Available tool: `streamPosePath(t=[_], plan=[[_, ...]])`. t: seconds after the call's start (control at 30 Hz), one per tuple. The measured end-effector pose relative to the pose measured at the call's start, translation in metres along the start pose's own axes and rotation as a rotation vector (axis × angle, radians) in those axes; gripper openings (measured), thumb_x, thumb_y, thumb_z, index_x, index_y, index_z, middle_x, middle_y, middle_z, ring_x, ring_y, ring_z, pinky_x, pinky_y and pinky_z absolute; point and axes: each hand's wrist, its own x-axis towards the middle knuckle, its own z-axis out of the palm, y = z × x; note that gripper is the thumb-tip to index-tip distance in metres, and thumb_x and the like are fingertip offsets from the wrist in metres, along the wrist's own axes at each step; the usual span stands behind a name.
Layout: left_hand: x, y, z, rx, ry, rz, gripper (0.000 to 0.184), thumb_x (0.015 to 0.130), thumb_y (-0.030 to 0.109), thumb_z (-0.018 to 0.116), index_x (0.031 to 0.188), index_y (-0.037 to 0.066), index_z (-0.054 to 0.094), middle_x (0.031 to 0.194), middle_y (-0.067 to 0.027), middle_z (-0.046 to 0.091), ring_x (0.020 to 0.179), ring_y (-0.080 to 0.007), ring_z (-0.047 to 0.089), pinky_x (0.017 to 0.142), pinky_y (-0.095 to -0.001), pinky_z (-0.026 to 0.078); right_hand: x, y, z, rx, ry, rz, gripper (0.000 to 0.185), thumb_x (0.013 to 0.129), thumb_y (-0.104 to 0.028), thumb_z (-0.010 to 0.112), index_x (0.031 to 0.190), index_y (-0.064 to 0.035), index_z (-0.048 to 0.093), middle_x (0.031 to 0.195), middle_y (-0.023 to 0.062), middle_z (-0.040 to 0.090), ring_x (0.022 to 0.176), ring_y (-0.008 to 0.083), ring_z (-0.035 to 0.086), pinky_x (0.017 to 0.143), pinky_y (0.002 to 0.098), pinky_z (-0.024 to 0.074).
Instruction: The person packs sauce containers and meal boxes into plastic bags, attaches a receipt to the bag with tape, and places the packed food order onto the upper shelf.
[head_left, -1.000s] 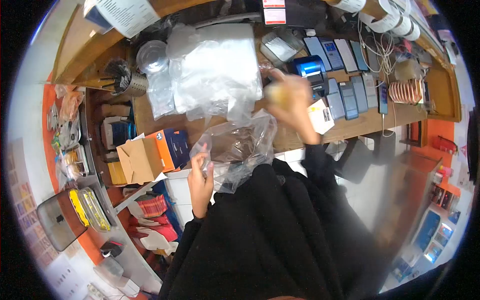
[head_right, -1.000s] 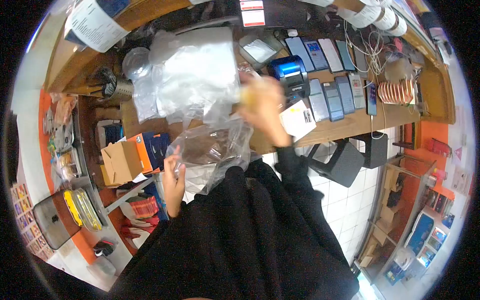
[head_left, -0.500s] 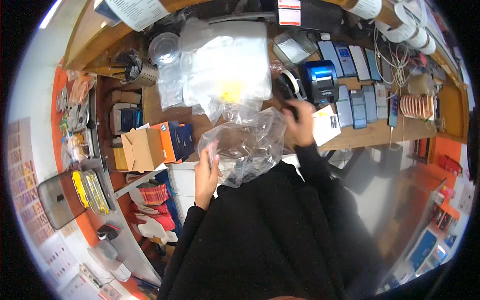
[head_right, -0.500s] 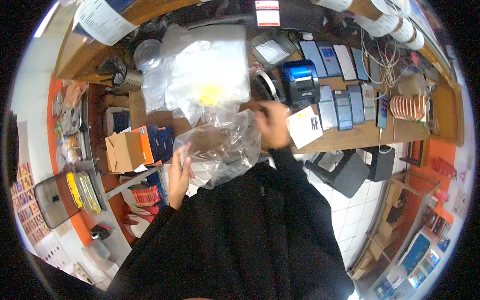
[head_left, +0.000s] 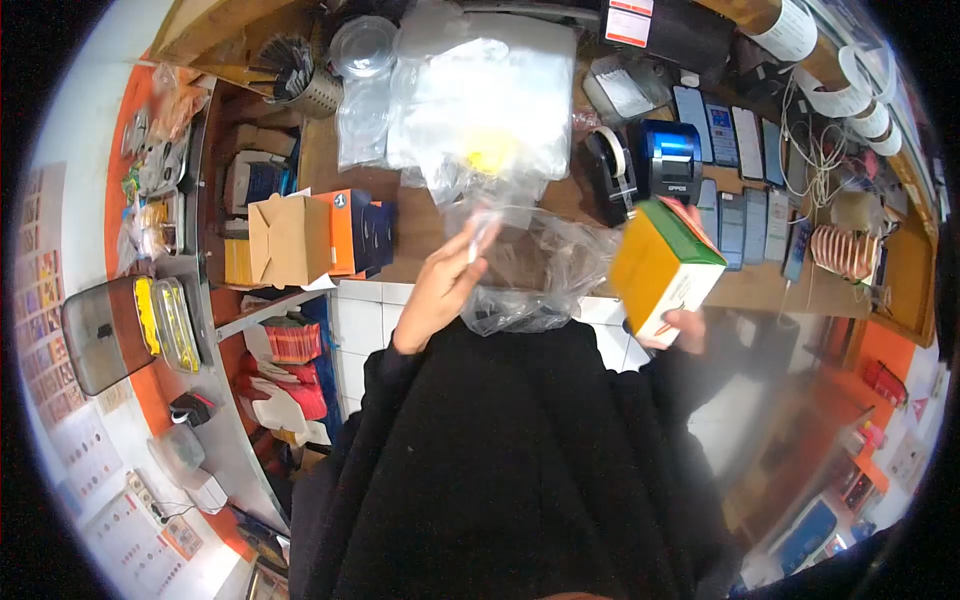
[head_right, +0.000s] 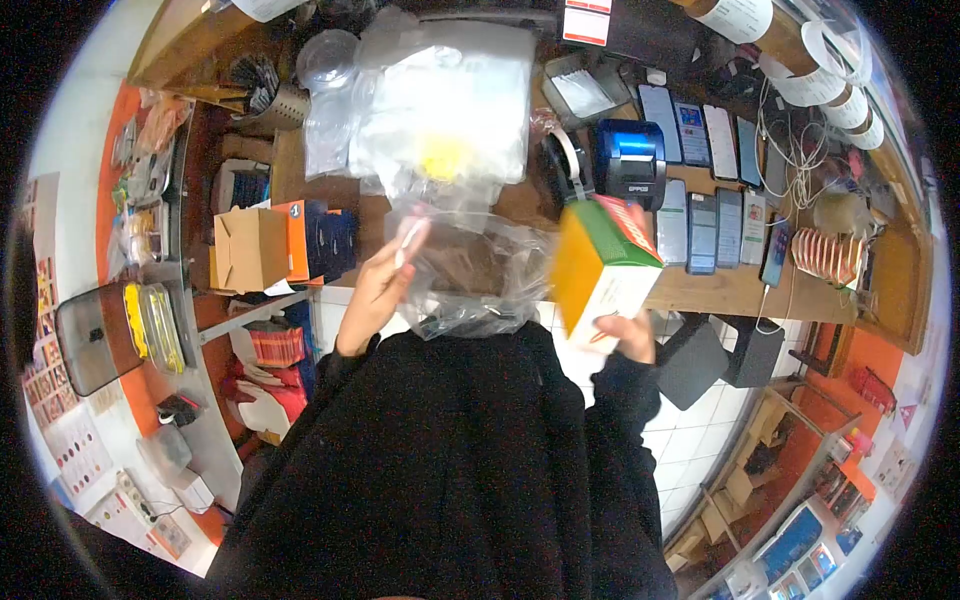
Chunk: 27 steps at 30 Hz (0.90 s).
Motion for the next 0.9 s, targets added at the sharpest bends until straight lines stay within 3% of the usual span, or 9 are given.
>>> streamPosePath(t=[0.07,0.2,0.3,0.4,0.47,0.7,0.77,0.87,0.9], plan=[[0.007,0.009,0.004,-0.12,0.001,-0.013,0.034,0.086,0.014,0.047,0.119,0.002,0.049,0.129,-0.0198,0.04,0.118,-0.0318,0.041,0.094,-0.0316,0.033,0.009,0.017,0.043,0.16,-0.105,0.072,0.092,0.058,-0.016,0.068,0.133,-0.0022,0.017,0.123,0.014,0.041,0.111,0.025,0.044,0.093,0.0362,0.0372],[0.007,0.005,-0.018,-0.076,0.029,0.091,0.026,0.083,0.012,0.051,0.103,-0.002,0.058,0.113,-0.0226,0.052,0.104,-0.0359,0.052,0.086,-0.0335,0.04,0.046,0.162,0.089,-0.852,-0.311,-0.298,0.117,0.048,-0.026,0.078,0.132,0.0058,0.002,0.134,0.0236,0.011,0.125,0.0327,0.02,0.105,0.0392,0.0101],[0.0,0.012,-0.031,-0.152,-0.055,0.083,0.026,0.083,0.013,0.051,0.101,-0.004,0.058,0.112,-0.0235,0.052,0.102,-0.0361,0.053,0.084,-0.0339,0.041,0.056,0.219,0.09,-1.148,-0.569,-0.367,0.085,0.064,-0.022,0.066,0.135,-0.0088,0.02,0.131,0.0221,0.027,0.125,0.0371,0.022,0.1,0.0589,0.0063],[-0.028,0.045,-0.061,0.105,-0.026,0.211,0.038,0.085,0.022,0.048,0.113,-0.004,0.052,0.114,-0.0219,0.053,0.079,-0.0268,0.058,0.073,-0.0317,0.044,0.061,0.185,0.096,-1.271,-0.748,0.05,0.053,0.075,-0.012,0.052,0.126,-0.0233,0.042,0.128,0.0171,0.039,0.126,0.0371,0.023,0.092,0.0716,0.0027],[-0.052,0.061,-0.069,0.051,0.167,0.11,0.035,0.081,0.013,0.05,0.111,-0.004,0.053,0.114,-0.0224,0.052,0.068,-0.0235,0.058,0.062,-0.0286,0.044,0.058,0.158,0.09,-1.864,-0.331,-0.027,0.051,0.073,-0.015,0.055,0.123,-0.0241,0.046,0.129,0.016,0.038,0.124,0.0371,0.027,0.094,0.0701,0.0012],[-0.048,0.033,-0.049,0.141,0.141,0.012,0.026,0.078,-0.002,0.048,0.102,-0.006,0.056,0.117,-0.0216,0.05,0.058,-0.0175,0.056,0.047,-0.0247,0.044,0.071,0.136,0.066,-1.899,-0.547,-0.09,0.072,0.063,-0.032,0.068,0.128,-0.0298,0.038,0.131,0.0188,0.033,0.126,0.0345,0.026,0.095,0.0686,-0.0009],[-0.052,0.043,-0.048,-0.013,0.195,-0.118,0.034,0.073,0.001,0.055,0.107,0.001,0.056,0.13,-0.0174,0.039,0.101,-0.0326,0.055,0.079,-0.0289,0.045,0.072,0.137,0.06,-1.891,-0.593,-0.163,0.082,0.053,-0.041,0.074,0.127,-0.0283,0.04,0.132,0.0208,0.031,0.127,0.0325,0.025,0.093,0.0699,-0.0012],[-0.048,0.039,-0.051,0.032,0.192,-0.167,0.031,0.075,0.005,0.055,0.107,0.001,0.057,0.131,-0.0175,0.037,0.1,-0.0322,0.056,0.077,-0.0303,0.047,0.062,0.088,0.07,-1.948,-0.621,-0.216,0.087,0.05,-0.046,0.077,0.127,-0.0241,0.042,0.133,0.0233,0.029,0.125,0.0341,0.027,0.099,0.0625,0.0064],[-0.047,0.039,-0.051,0.034,0.192,-0.184,0.03,0.076,0.007,0.055,0.106,0.002,0.057,0.132,-0.0177,0.036,0.099,-0.0324,0.056,0.075,-0.031,0.048,0.071,0.062,0.068,-1.617,-0.858,0.004,0.081,0.055,-0.046,0.075,0.125,-0.019,0.044,0.129,0.0244,0.035,0.122,0.0331,0.034,0.1,0.0554,0.0158]])
